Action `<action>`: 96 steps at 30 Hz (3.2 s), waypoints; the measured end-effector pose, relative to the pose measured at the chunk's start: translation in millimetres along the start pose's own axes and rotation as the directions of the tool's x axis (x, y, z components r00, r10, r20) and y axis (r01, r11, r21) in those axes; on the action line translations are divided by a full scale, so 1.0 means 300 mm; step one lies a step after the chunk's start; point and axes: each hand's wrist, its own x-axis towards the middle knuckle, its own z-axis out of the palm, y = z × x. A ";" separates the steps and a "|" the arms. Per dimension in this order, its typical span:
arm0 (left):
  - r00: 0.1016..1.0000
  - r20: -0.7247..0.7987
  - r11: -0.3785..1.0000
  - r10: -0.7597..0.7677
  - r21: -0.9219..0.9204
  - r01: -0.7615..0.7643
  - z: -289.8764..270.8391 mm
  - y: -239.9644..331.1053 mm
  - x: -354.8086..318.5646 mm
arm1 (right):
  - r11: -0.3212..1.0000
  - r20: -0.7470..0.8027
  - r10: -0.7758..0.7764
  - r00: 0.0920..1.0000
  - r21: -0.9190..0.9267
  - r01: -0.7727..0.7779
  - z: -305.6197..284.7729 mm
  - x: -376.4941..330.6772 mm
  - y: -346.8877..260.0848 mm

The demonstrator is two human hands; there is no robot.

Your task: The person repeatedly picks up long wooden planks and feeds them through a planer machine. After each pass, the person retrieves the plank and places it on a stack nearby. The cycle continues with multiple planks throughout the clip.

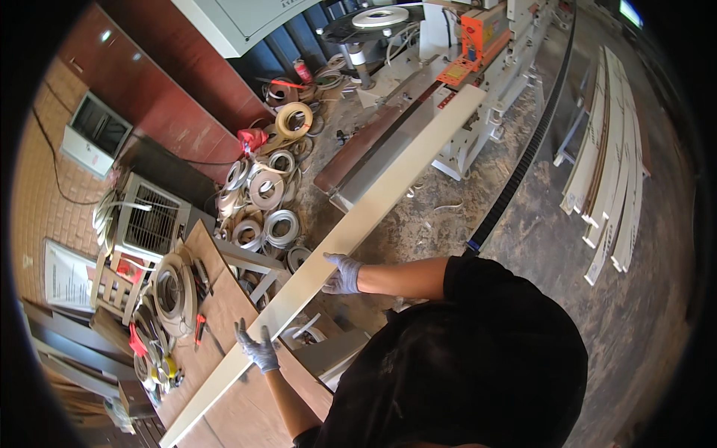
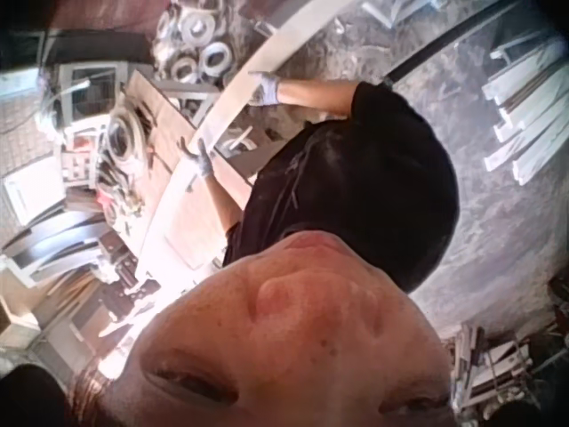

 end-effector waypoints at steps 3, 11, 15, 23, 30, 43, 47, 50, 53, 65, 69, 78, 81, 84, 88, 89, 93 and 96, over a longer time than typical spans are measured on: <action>0.947 0.308 0.966 0.095 0.201 -0.162 0.032 -0.045 0.046 | 0.980 0.005 0.084 0.996 -0.182 -0.082 -0.022 0.025 -0.042; 0.800 0.595 0.872 0.075 0.351 -0.343 0.086 -0.078 0.167 | -0.496 0.497 -0.854 0.151 -0.867 0.044 -0.273 -0.161 -0.367; 0.818 0.571 0.832 0.066 0.421 -0.361 0.116 -0.064 0.192 | -0.295 0.211 -0.939 0.270 -0.899 -0.325 -0.263 -0.166 -0.502; 0.820 0.553 0.864 0.147 0.332 -0.378 0.227 -0.050 0.260 | -0.279 0.216 -0.955 0.202 -0.888 -0.365 -0.230 -0.078 -0.633; 0.812 0.566 0.873 0.138 0.317 -0.370 0.254 -0.014 0.272 | -0.308 0.185 -0.941 0.284 -0.816 -0.490 -0.221 -0.108 -0.683; 0.791 0.537 0.851 0.291 0.233 -0.471 0.354 0.034 0.325 | -0.306 0.132 -0.928 0.349 -0.803 -0.512 -0.227 -0.134 -0.810; 0.795 0.571 0.827 0.205 0.333 -0.453 0.363 0.052 0.336 | -0.301 0.101 -0.923 0.370 -0.788 -0.537 -0.216 -0.149 -0.822; 0.813 0.561 0.883 0.156 0.289 -0.370 0.364 0.057 0.336 | -0.305 0.112 -0.924 0.367 -0.794 -0.525 -0.214 -0.154 -0.823; 0.821 0.562 0.920 0.104 0.258 -0.293 0.371 0.053 0.334 | -0.308 0.112 -0.922 0.370 -0.792 -0.527 -0.220 -0.154 -0.827; 0.793 0.584 0.858 0.173 0.307 -0.413 0.376 0.031 0.332 | -0.321 0.142 -0.919 0.367 -0.810 -0.491 -0.226 -0.169 -0.834; 0.791 0.581 0.849 0.192 0.306 -0.431 0.392 0.031 0.339 | -0.325 0.131 -0.915 0.381 -0.799 -0.506 -0.222 -0.175 -0.840; 0.819 0.570 0.965 0.059 0.176 -0.192 0.430 0.020 0.315 | -0.327 0.099 -0.902 0.419 -0.791 -0.518 -0.229 -0.187 -0.885; 0.826 0.553 0.948 0.104 0.197 -0.251 0.449 0.038 0.318 | -0.333 0.111 -0.906 0.409 -0.784 -0.524 -0.238 -0.195 -0.907; 0.836 0.524 0.934 0.163 0.190 -0.301 0.457 0.096 0.326 | -0.341 0.132 -0.909 0.396 -0.782 -0.522 -0.261 -0.199 -0.940; 0.812 0.578 0.904 0.080 0.301 -0.304 0.453 0.223 0.350 | -0.370 0.201 -0.914 0.352 -0.767 -0.524 -0.314 -0.192 -1.001; 0.811 0.582 0.883 0.056 0.351 -0.312 0.454 0.257 0.356 | -0.370 0.206 -0.916 0.343 -0.762 -0.532 -0.330 -0.189 -1.018; 0.796 0.605 0.892 -0.015 0.368 -0.263 0.477 0.381 0.378 | -0.378 0.238 -0.919 0.313 -0.757 -0.533 -0.397 -0.190 -1.099; 0.780 0.626 0.882 -0.011 0.374 -0.288 0.519 0.458 0.390 | -0.370 0.233 -0.923 0.305 -0.753 -0.545 -0.431 -0.214 -1.181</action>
